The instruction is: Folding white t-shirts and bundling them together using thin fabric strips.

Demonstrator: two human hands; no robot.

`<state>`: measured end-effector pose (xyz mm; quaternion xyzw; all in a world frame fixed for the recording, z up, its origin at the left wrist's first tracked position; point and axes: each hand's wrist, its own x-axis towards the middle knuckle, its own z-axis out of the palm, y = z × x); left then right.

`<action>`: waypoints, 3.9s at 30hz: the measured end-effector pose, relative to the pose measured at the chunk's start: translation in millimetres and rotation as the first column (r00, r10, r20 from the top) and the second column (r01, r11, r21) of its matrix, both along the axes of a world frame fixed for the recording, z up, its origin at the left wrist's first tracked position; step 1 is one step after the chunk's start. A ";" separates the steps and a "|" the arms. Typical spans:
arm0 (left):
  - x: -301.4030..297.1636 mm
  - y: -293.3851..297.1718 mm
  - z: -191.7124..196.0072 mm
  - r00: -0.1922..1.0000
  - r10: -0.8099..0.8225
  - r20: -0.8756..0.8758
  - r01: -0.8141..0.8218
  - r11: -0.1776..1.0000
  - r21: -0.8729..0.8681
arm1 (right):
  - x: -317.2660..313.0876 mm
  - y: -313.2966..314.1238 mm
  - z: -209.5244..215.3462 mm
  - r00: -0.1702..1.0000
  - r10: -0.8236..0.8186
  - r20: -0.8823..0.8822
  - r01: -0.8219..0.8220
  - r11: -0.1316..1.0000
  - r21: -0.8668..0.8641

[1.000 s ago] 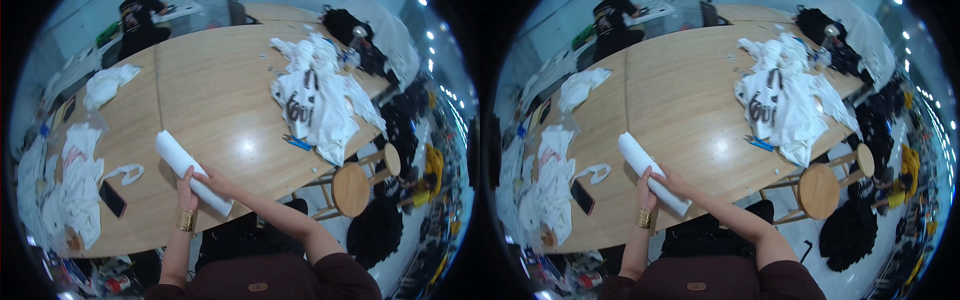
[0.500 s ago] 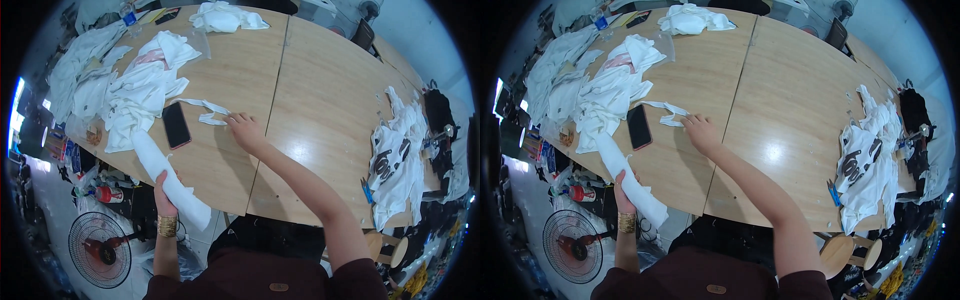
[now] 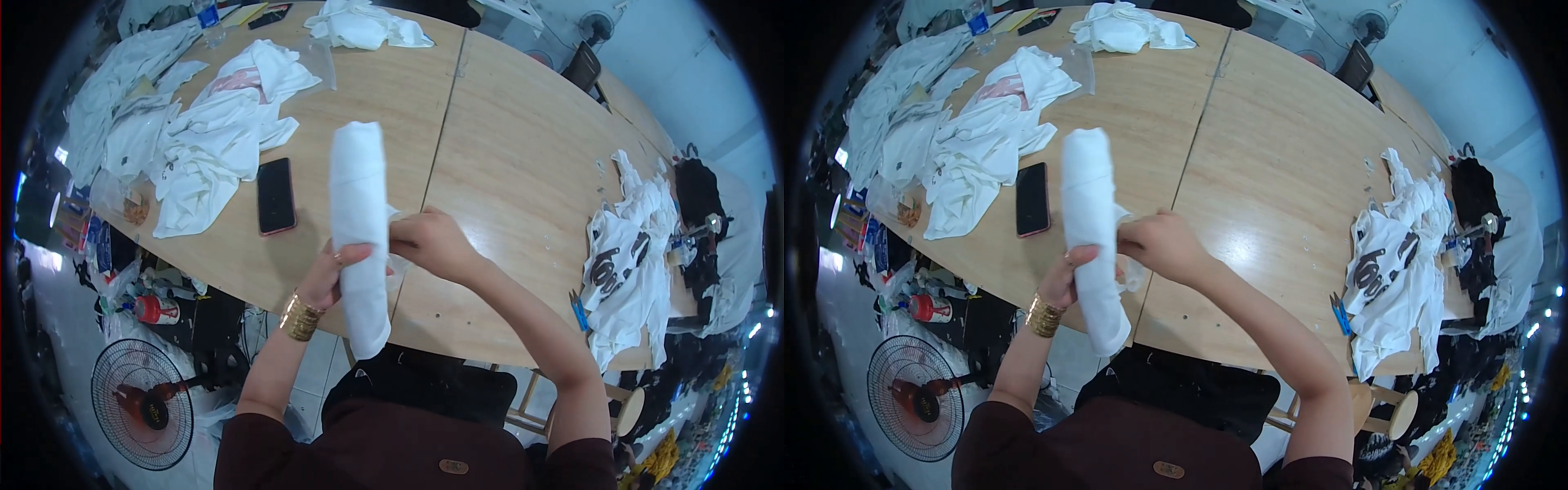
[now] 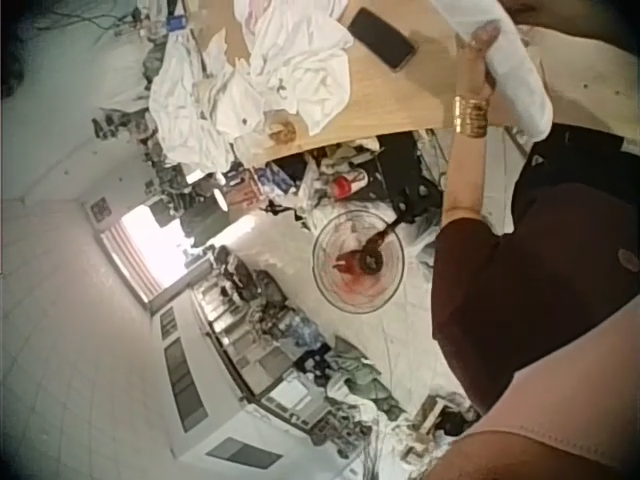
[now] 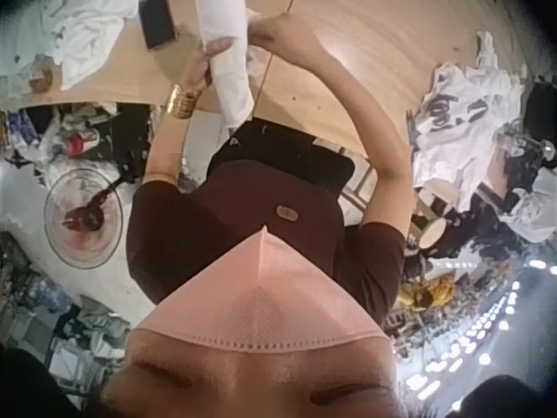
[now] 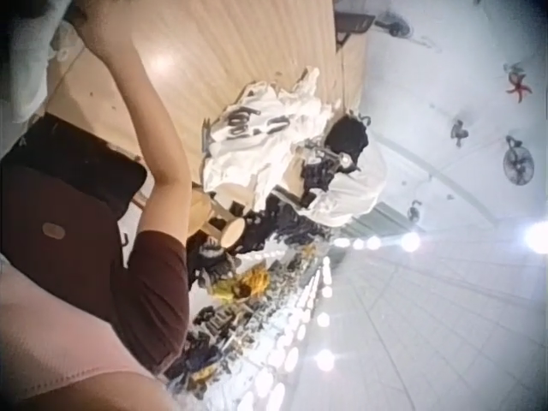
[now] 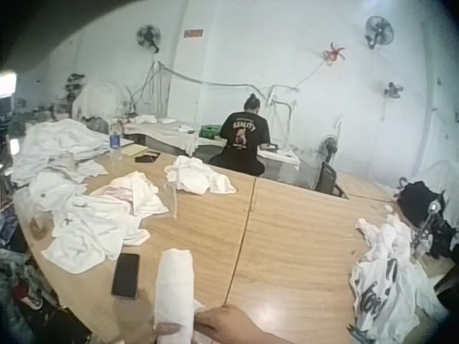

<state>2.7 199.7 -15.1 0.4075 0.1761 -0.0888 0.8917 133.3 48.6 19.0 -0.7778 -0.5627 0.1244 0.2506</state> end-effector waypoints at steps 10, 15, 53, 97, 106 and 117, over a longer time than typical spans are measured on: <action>60.1 -49.9 -14.2 0.965 -0.223 0.140 0.090 0.779 0.621 | -8.9 -195.5 26.7 0.638 -0.359 -0.681 0.412 0.907 -0.092; 89.1 -23.9 -46.0 0.951 -0.214 0.225 -0.150 0.316 0.937 | -28.8 -334.0 17.2 0.457 -0.709 -0.537 0.621 0.686 -0.379; 49.3 -210.3 19.5 0.390 -0.888 0.245 0.400 0.403 0.823 | -37.3 -277.4 -146.8 0.539 -0.211 -0.815 0.752 0.557 0.353; 148.8 -178.4 10.2 0.226 -0.913 -0.340 -0.144 -0.377 0.915 | -59.2 -181.7 -85.2 0.662 -0.677 -0.323 0.715 0.699 0.001; 100.7 -150.8 -5.5 0.530 -0.827 -0.186 0.122 -0.143 0.982 | -50.5 -192.9 -87.6 0.189 -0.285 -0.940 0.730 0.681 -0.059; 51.4 -158.9 -57.0 0.906 -0.409 0.107 0.054 0.362 0.931 | -60.9 -188.9 -84.0 0.296 -0.323 -0.899 0.691 0.722 -0.032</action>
